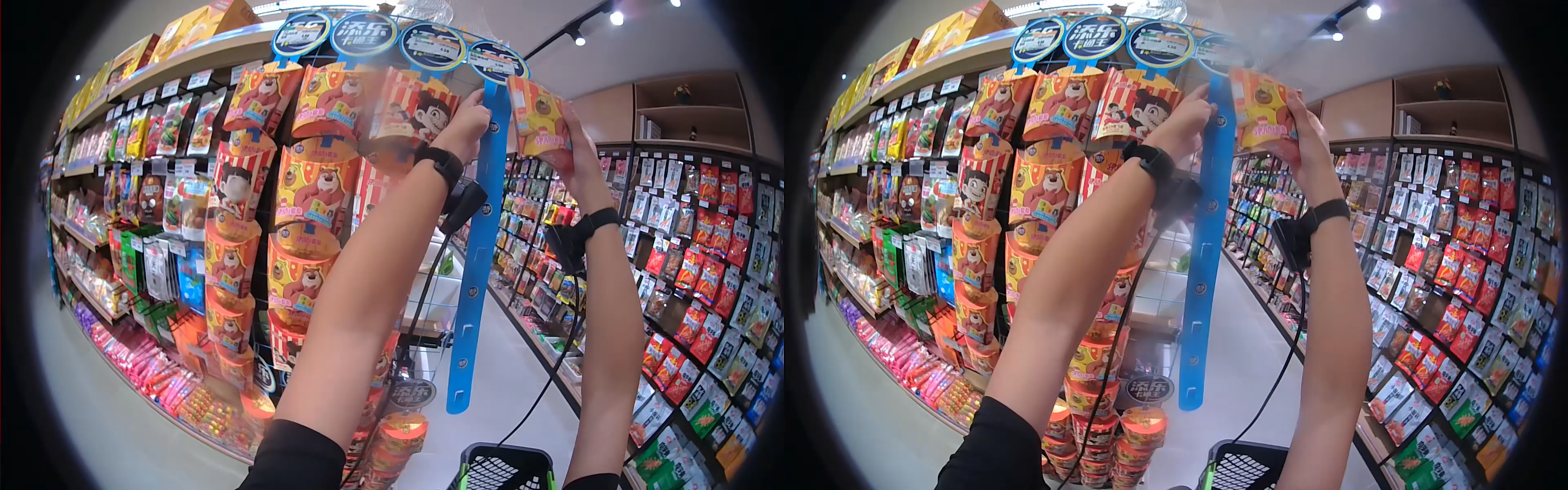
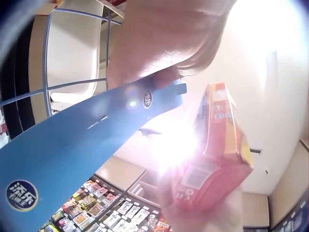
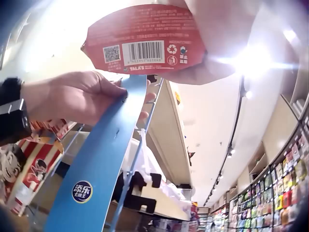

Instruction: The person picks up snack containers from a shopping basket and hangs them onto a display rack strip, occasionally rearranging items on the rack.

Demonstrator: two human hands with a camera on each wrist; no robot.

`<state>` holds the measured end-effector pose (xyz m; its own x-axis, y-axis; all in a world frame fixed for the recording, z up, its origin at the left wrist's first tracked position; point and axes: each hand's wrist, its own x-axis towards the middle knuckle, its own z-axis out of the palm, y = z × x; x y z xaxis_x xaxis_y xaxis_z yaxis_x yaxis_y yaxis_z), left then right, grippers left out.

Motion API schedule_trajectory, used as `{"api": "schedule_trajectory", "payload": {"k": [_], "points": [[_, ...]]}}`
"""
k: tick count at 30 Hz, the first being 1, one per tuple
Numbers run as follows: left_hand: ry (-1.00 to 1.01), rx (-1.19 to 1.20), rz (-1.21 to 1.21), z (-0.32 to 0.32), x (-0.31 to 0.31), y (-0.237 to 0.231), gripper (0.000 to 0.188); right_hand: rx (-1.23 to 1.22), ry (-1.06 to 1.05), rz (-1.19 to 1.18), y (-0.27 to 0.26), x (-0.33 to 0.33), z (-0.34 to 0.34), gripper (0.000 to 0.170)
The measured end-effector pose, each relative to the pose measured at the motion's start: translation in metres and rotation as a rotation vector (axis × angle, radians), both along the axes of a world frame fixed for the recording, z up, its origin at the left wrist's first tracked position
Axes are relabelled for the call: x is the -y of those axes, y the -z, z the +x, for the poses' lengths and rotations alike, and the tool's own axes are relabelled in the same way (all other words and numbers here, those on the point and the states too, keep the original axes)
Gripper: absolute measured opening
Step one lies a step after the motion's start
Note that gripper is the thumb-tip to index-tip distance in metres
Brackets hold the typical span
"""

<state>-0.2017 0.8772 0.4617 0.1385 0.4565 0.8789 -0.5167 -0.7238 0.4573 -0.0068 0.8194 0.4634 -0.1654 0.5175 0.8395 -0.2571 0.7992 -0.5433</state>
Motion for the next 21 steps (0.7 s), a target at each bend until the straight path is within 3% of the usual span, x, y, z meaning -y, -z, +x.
{"api": "schedule_trajectory", "payload": {"k": [5, 6, 10, 17, 21], "points": [[0.004, 0.064, 0.016, 0.002, 0.002, 0.001, 0.050, 0.065, 0.054, -0.055, -0.030, -0.001, -0.030, 0.056], [0.120, 0.080, 0.079, 0.002, 0.003, 0.003, 0.045, 0.080, 0.063, -0.067, -0.032, -0.004, -0.036, 0.055], [0.185, 0.055, 0.120, -0.004, 0.009, 0.012, 0.055, -0.002, 0.072, -0.147, -0.021, 0.007, -0.049, 0.043], [0.062, 0.078, 0.149, 0.001, 0.000, 0.009, 0.042, 0.127, 0.157, -0.198, -0.020, 0.015, -0.038, 0.046], [0.121, 0.103, 0.164, 0.001, 0.002, 0.011, 0.042, 0.174, 0.130, -0.211, -0.019, 0.019, -0.036, 0.049]]}}
